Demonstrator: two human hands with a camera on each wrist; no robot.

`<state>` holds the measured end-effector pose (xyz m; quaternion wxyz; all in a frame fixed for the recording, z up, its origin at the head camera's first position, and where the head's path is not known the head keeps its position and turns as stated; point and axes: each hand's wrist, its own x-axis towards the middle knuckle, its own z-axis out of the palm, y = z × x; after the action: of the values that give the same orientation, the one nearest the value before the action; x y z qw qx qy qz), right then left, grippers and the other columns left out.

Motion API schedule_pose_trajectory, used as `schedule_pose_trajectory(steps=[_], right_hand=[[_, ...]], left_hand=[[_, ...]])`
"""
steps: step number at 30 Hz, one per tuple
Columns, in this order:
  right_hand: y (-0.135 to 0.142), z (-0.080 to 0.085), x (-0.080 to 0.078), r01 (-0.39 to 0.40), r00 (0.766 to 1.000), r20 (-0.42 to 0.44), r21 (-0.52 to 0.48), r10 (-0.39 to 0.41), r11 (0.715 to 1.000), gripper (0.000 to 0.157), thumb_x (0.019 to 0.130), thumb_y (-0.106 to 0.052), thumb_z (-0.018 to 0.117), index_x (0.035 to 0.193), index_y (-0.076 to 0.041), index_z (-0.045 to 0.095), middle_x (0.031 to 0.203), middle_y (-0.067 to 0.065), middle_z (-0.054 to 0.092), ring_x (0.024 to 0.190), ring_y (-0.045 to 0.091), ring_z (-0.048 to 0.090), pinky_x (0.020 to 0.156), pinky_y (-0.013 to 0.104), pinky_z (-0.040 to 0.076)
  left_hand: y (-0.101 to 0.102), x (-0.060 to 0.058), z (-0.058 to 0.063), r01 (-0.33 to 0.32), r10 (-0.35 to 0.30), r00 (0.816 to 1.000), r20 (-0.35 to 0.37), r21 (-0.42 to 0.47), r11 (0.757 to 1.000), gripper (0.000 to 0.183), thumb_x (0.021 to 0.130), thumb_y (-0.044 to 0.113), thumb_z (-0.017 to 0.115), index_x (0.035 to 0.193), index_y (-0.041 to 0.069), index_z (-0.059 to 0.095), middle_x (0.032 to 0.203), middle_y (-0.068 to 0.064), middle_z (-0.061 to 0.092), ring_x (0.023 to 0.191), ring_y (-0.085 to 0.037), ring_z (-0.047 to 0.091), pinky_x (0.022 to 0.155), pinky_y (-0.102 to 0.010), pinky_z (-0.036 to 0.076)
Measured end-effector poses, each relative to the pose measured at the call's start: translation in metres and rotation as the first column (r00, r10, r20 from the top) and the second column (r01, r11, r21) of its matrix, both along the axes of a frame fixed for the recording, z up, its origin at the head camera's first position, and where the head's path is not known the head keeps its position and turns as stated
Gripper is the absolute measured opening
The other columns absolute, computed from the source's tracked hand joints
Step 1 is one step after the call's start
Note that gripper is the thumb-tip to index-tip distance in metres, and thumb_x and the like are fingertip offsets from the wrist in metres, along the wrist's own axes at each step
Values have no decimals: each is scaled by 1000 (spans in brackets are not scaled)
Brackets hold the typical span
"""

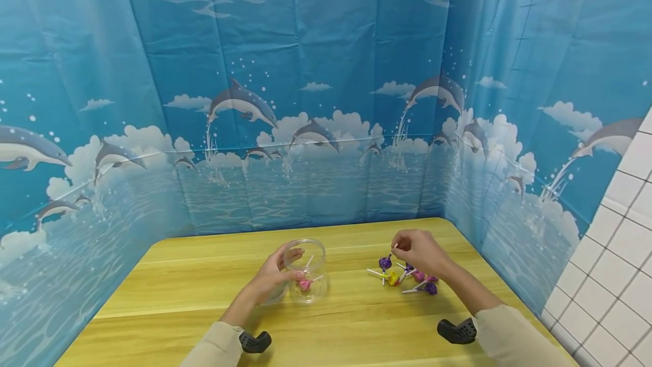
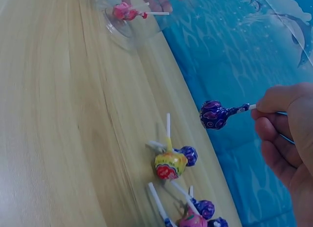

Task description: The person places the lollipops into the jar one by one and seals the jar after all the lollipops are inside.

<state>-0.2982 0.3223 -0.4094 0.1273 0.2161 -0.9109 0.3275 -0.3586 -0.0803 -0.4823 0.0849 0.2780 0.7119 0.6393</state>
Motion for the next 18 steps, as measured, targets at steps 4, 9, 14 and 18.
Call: schedule_pose_trajectory(steps=[4,9,14,18], right_hand=[[-7,3,-3,-12,1000,23,-13,12,1000,4,98,-9,70,94,-9,69,88,-5,71,80,15,70,69,31,56],[-18,9,-6,-31,999,36,-40,33,999,4,100,-8,68,96,-7,68,90,-3,71,83,16,70,69,32,56],[-34,17,-9,-63,997,29,-66,66,996,5,101,-9,68,96,-6,68,93,-1,71,86,16,70,72,33,56],[-47,21,-13,-90,996,11,-64,91,994,5,101,-10,68,98,-7,68,95,-1,70,88,16,70,74,34,57]], left_hand=[[1,0,0,-1,1,1000,-3,5,1000,81,92,17,81,160,13,37,154,-19,46,145,-38,38,114,-59,32],[2,-1,-1,-1,1,1000,-1,2,1000,81,92,17,81,160,14,37,153,-17,48,145,-38,39,113,-59,33],[1,-2,-2,-1,1,1000,-7,0,1000,81,92,19,82,160,15,38,153,-16,49,144,-38,39,113,-58,34],[0,-2,-1,2,-2,1000,-4,3,1000,81,92,19,82,159,15,38,153,-16,49,144,-38,40,111,-57,37]])
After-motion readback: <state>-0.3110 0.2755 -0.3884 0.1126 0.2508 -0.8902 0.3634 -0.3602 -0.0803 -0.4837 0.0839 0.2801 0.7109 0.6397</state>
